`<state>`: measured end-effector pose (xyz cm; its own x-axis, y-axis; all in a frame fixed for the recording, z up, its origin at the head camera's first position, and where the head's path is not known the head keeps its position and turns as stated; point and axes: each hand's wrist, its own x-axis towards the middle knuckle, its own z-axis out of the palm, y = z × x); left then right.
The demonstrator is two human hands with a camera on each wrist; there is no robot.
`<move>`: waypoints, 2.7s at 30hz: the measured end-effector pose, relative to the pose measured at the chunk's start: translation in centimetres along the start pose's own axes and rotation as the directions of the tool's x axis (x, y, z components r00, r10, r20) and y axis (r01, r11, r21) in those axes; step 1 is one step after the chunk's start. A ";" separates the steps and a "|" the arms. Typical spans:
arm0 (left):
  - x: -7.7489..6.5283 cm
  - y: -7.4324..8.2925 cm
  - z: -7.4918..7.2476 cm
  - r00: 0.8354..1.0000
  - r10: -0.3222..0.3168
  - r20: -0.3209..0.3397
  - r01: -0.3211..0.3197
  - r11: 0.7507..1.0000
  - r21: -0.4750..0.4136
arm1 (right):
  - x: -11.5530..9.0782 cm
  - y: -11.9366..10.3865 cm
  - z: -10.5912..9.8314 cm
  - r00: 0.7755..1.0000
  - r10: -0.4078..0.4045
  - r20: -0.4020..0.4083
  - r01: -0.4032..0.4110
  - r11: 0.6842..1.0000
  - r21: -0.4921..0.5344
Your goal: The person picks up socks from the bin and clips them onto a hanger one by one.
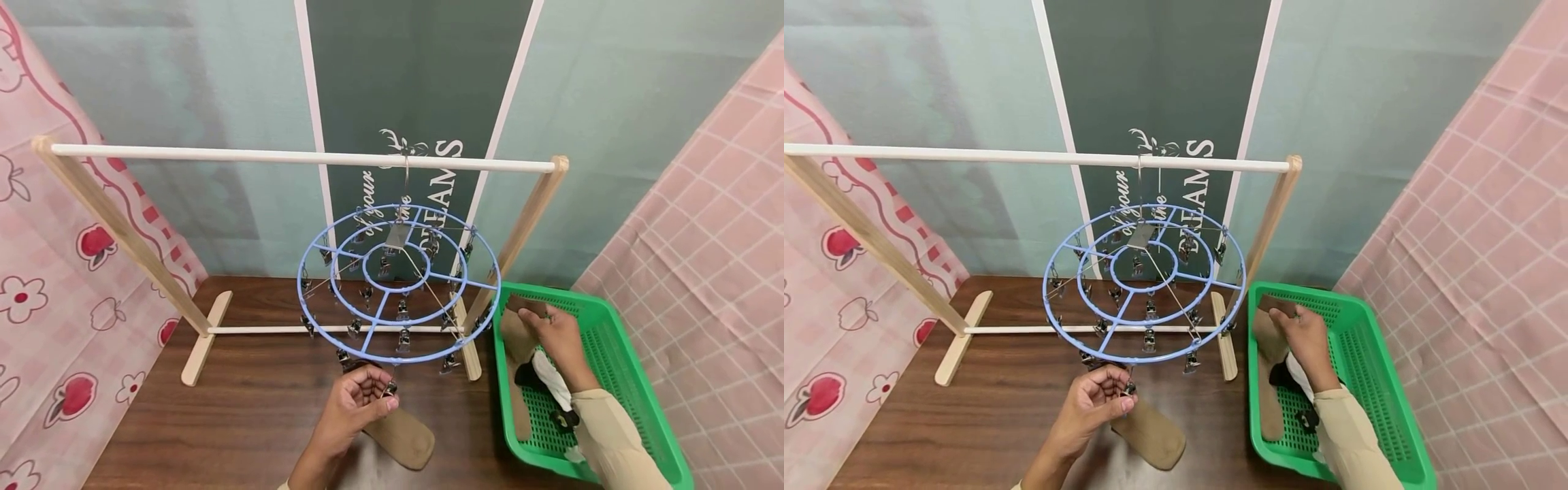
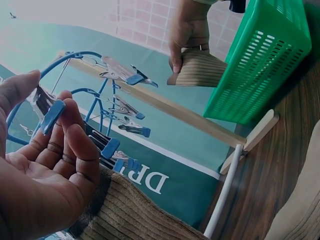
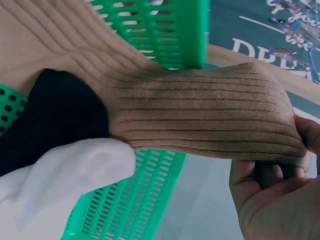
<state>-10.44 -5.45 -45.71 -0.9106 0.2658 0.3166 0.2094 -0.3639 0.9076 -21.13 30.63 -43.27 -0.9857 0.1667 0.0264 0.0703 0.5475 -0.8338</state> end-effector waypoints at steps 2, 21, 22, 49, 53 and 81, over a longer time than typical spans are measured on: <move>0.0 0.1 0.0 1.000 -0.002 0.001 0.002 1.000 0.003 | -0.3 -0.2 0.0 1.000 -0.019 -0.004 0.019 1.000 0.009; -0.2 0.1 0.4 1.000 0.025 -0.005 -0.026 0.999 -0.047 | -2.6 -3.3 -1.4 0.997 -0.036 -0.066 0.038 0.998 0.041; -0.2 0.1 0.4 1.000 0.022 -0.008 -0.022 0.999 -0.045 | -2.7 -3.5 -1.5 0.997 -0.038 -0.066 0.041 0.998 0.046; -0.2 0.3 0.3 0.998 0.026 0.050 -0.026 1.000 -0.011 | -6.9 -9.6 -3.5 0.937 -0.204 -0.282 0.230 0.971 0.062; -0.1 0.5 0.2 0.999 0.020 0.050 -0.020 1.000 -0.013 | -7.7 -10.5 -3.8 0.931 -0.181 -0.317 0.216 0.973 0.077; -0.4 0.4 -0.1 0.998 0.047 0.034 -0.044 0.995 -0.088 | -13.6 -13.8 -0.1 0.902 -0.421 -0.099 0.422 0.906 -0.007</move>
<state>-10.03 -5.83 -45.49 -0.8873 0.2783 0.3677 0.2167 -0.4523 0.8651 -8.72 20.88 -32.06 -0.9032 0.0009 0.4292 -0.3514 0.5724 -0.7408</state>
